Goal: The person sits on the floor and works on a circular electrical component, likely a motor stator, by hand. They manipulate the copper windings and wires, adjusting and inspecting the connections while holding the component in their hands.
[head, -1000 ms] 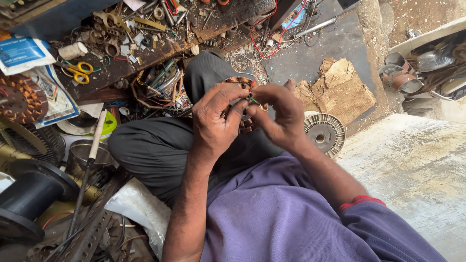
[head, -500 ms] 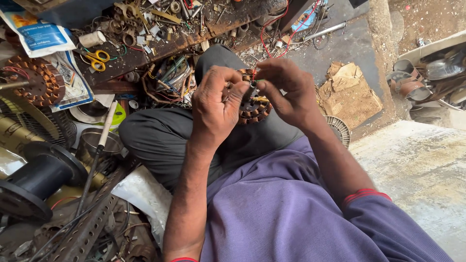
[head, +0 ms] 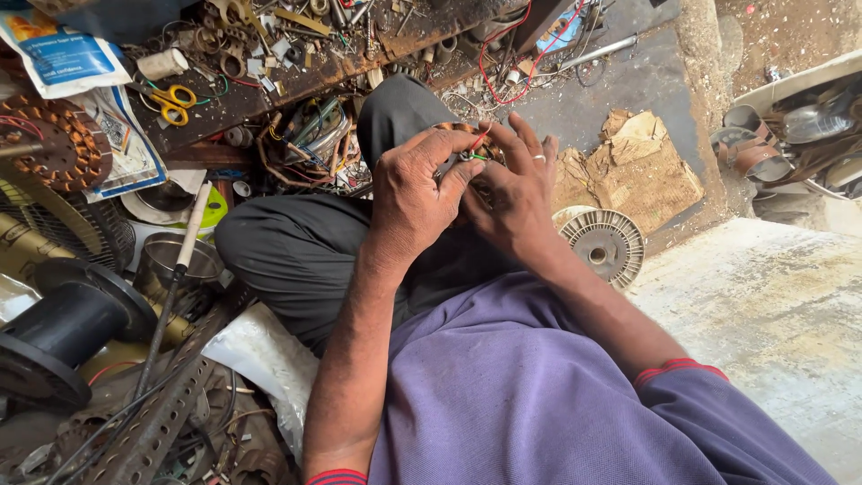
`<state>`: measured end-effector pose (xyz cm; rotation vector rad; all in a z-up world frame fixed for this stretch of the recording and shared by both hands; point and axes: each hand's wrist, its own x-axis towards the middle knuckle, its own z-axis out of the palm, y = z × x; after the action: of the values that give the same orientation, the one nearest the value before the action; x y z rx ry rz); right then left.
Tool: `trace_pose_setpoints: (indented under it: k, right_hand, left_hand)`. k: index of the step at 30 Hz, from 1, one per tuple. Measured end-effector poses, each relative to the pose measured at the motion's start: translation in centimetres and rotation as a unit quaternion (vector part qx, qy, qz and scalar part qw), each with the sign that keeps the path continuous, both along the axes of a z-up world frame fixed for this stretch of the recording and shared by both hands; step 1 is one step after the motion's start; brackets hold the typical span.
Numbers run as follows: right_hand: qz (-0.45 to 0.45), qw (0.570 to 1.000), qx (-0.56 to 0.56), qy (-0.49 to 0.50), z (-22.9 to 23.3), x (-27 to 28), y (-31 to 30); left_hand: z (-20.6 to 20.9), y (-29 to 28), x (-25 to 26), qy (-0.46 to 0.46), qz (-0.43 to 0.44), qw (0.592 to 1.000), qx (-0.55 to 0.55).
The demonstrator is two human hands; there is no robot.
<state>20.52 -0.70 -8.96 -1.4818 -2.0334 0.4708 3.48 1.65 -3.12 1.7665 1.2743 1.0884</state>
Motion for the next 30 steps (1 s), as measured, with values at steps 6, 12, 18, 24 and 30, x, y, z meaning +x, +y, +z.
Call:
trace_pose_setpoints:
  k: [6,12,18,24,30]
  right_hand:
    - [0.032,0.999,-0.039,0.001,-0.5,-0.1,0.7]
    - [0.053,0.997,-0.041,0.037,-0.7,0.0,0.8]
    - [0.085,0.973,-0.084,0.2,-1.8,0.5,0.7]
    - [0.042,0.95,-0.104,0.292,-3.2,1.1,0.7]
    - [0.077,0.899,-0.206,0.38,-2.4,4.0,-0.4]
  left_hand:
    - [-0.8,-0.5,-0.1,-0.019,0.006,0.999,0.029]
    - [-1.2,-0.6,-0.1,-0.017,0.016,0.999,0.028]
    - [-1.2,-0.6,-0.1,-0.041,0.0,0.999,0.036]
    - [-1.5,-0.9,-1.0,-0.059,0.047,0.997,-0.002]
    - [-2.8,-4.5,-1.6,0.0,0.07,0.998,-0.001]
